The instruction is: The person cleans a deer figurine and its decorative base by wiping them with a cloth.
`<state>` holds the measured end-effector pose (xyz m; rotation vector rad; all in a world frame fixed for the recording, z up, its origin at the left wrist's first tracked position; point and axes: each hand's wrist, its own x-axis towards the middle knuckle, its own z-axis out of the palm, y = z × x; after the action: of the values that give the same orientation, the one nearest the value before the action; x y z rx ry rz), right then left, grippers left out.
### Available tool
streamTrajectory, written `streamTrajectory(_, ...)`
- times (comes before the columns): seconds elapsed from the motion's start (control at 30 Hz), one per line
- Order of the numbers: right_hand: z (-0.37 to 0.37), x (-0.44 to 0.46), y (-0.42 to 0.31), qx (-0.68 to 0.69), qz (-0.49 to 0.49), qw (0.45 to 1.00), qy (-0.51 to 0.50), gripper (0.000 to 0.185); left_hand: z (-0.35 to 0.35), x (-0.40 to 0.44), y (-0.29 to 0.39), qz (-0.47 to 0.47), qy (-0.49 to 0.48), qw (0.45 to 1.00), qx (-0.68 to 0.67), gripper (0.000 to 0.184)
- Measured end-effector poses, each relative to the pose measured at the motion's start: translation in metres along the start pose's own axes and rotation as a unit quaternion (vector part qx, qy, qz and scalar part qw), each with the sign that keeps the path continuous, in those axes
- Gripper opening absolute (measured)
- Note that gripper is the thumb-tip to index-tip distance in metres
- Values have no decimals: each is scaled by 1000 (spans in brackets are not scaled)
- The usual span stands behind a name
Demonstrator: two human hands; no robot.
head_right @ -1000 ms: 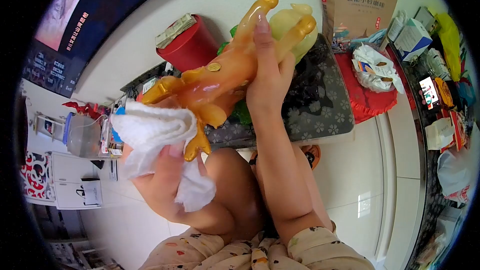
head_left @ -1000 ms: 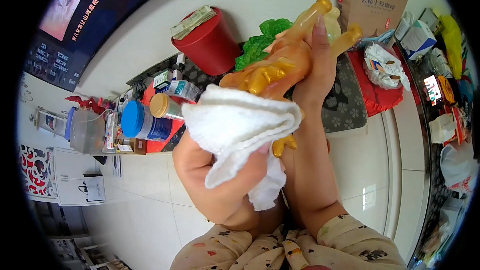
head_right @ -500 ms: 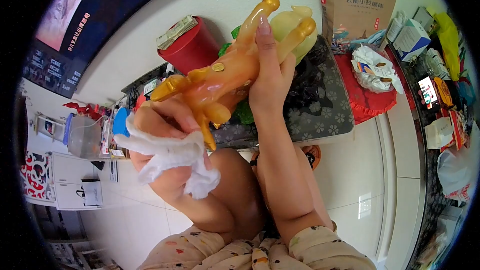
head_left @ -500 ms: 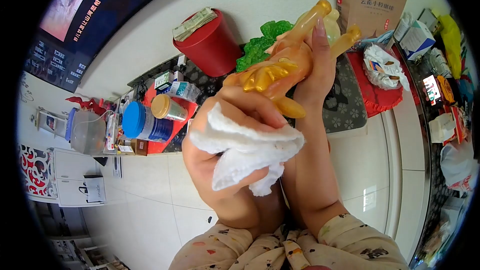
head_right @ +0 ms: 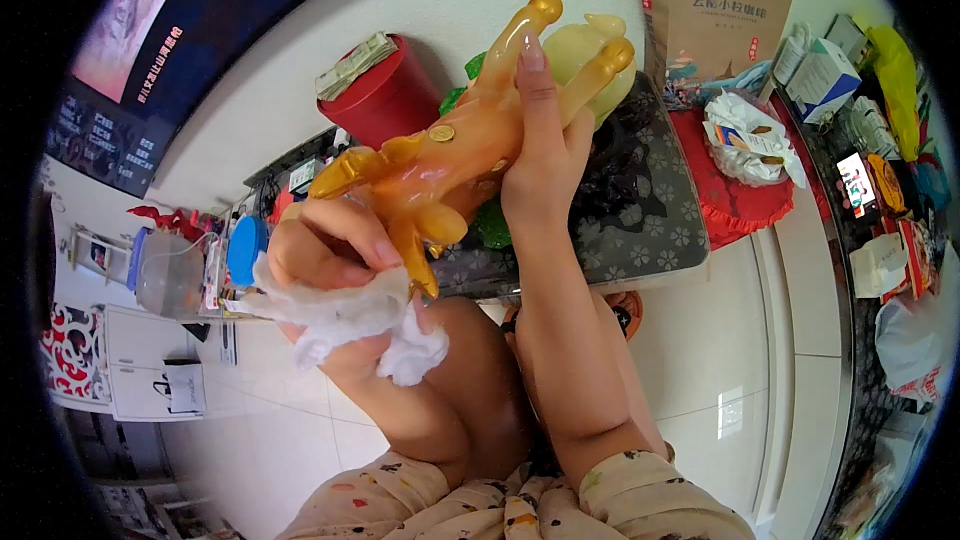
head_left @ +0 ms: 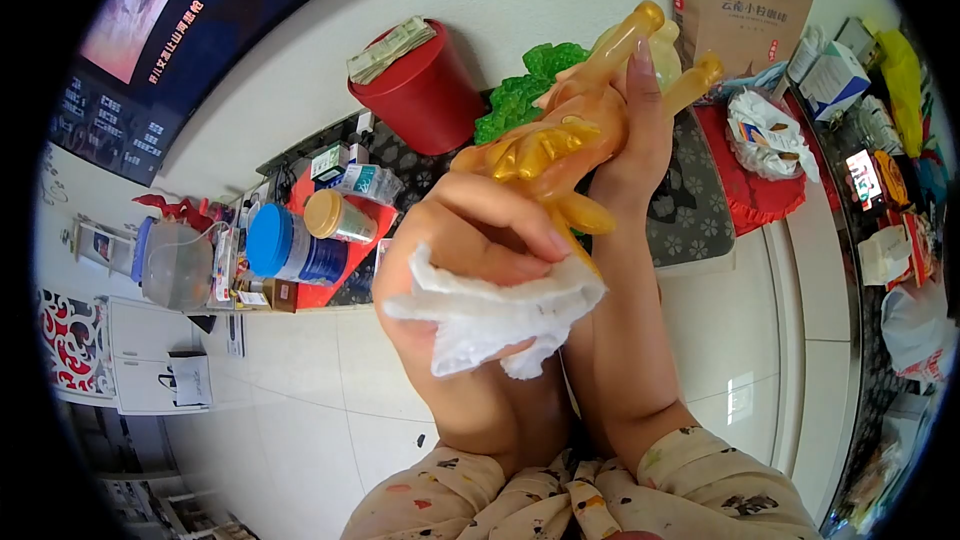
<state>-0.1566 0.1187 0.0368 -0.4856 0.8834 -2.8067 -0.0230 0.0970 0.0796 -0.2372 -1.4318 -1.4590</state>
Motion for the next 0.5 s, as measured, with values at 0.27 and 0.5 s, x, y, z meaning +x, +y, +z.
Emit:
streamTrajectory(0.27, 2, 0, 2, -9, -19, 1000, 23, 36, 1, -3, 12, -28, 27, 999, -6, 34)
streamTrajectory(0.5, 5, 0, -1, -58, -21, 998, 1, 44, 17, -14, 35, -190, 182, 956, 127, 39)
